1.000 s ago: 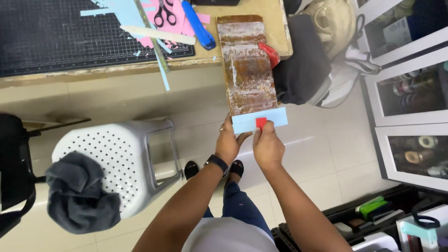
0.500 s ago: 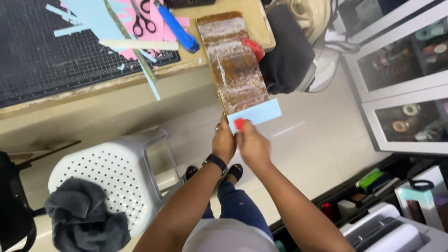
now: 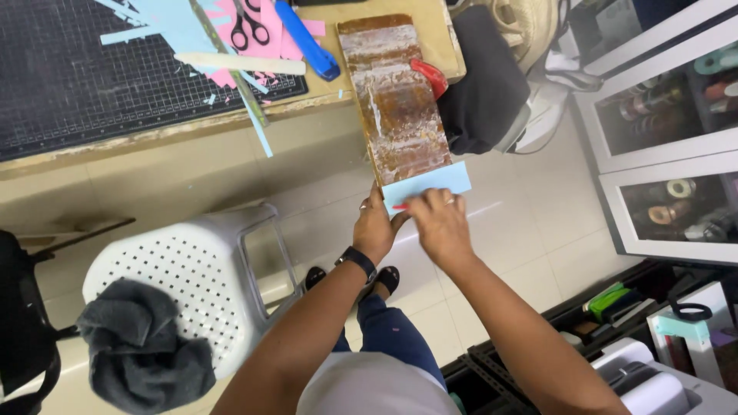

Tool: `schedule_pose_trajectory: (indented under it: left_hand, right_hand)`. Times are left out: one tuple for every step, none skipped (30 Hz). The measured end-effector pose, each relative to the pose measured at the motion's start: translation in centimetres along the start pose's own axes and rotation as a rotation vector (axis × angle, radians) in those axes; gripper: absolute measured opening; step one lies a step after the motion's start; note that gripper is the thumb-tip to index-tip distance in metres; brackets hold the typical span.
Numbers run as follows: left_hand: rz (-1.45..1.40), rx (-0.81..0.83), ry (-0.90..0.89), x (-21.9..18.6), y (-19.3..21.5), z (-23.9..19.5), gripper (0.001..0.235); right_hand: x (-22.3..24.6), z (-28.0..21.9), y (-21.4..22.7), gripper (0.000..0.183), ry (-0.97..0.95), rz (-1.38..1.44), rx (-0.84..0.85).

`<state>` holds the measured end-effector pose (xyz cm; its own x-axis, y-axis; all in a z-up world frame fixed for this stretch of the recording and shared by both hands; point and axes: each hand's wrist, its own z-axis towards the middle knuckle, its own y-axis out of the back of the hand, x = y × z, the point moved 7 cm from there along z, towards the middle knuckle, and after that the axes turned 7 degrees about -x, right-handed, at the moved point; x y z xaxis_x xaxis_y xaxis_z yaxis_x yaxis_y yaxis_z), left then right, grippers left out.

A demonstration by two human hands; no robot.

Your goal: Gluing and smoothing paper onto a surface using a scraper tool during a craft project

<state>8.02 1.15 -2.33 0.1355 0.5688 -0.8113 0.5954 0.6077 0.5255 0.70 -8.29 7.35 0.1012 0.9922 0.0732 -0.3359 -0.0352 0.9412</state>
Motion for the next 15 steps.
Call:
schedule_pose_trajectory:
  left_hand:
    - [-0.001,-0.006,-0.008,0.3,-0.4,0.6,0.092]
    - [0.016,-0.010,-0.014,0.7,-0.9,1.3,0.092]
    - [0.030,-0.002,-0.004,1.5,-1.8,0.8,0.091]
    - [0.027,0.003,0.005,1.6,-2.0,1.1,0.091]
    - [0.061,-0.014,-0.004,1.7,-2.1,1.0,0.092]
    - [0.096,-0.030,-0.013,1.7,-2.0,0.9,0.093]
    - [0.094,-0.035,-0.023,1.4,-1.6,0.6,0.093]
    - [0.050,-0.013,-0.016,1.1,-1.3,0.2,0.092]
    - [0.004,-0.004,0.002,0.9,-0.7,0.0,0.090]
    - [0.001,-0.021,0.003,0.7,-0.6,1.6,0.090]
    - [-0.001,-0.024,-0.007,0.9,-1.0,1.3,0.091]
    - [-0.003,-0.027,-0.017,1.1,-1.6,0.9,0.091]
    - [-0.002,-0.016,-0.022,2.1,-2.5,0.7,0.091]
    - [0.030,-0.019,-0.011,3.0,-3.3,0.5,0.091]
    - [0.062,-0.038,-0.015,3.5,-3.6,1.7,0.091]
  right_hand:
    - [0.2,0.4,-0.7,0.014,0.003,-0.004,-0.008]
    - [0.6,0.9,-1.2,0.014,0.056,-0.045,-0.040]
    - [1.5,0.4,-1.7,0.014,0.106,-0.078,-0.053]
    - [1.1,1.4,-2.0,0.014,0.106,-0.075,-0.043]
    - [1.0,2.2,-2.2,0.013,0.121,-0.088,-0.056]
    - [0.9,3.0,-2.3,0.012,0.137,-0.100,-0.070]
    - [1.1,2.1,-1.5,0.012,0.138,-0.108,-0.079]
    - [1.4,1.3,-1.0,0.011,0.156,-0.079,-0.037]
    - [1.7,0.9,-0.7,0.011,0.188,-0.041,0.004]
    - [1.3,2.5,-1.2,0.011,0.204,-0.040,-0.003]
    - [1.7,2.4,-1.1,0.011,0.206,-0.046,-0.034]
    - [1.9,2.2,-1.1,0.011,0.208,-0.053,-0.065]
    - [2.1,2.4,-1.2,0.011,0.198,-0.057,-0.063]
    - [2.3,2.6,-1.2,0.010,0.197,-0.043,-0.060]
    - [2.1,3.9,-1.2,0.010,0.205,-0.038,-0.075]
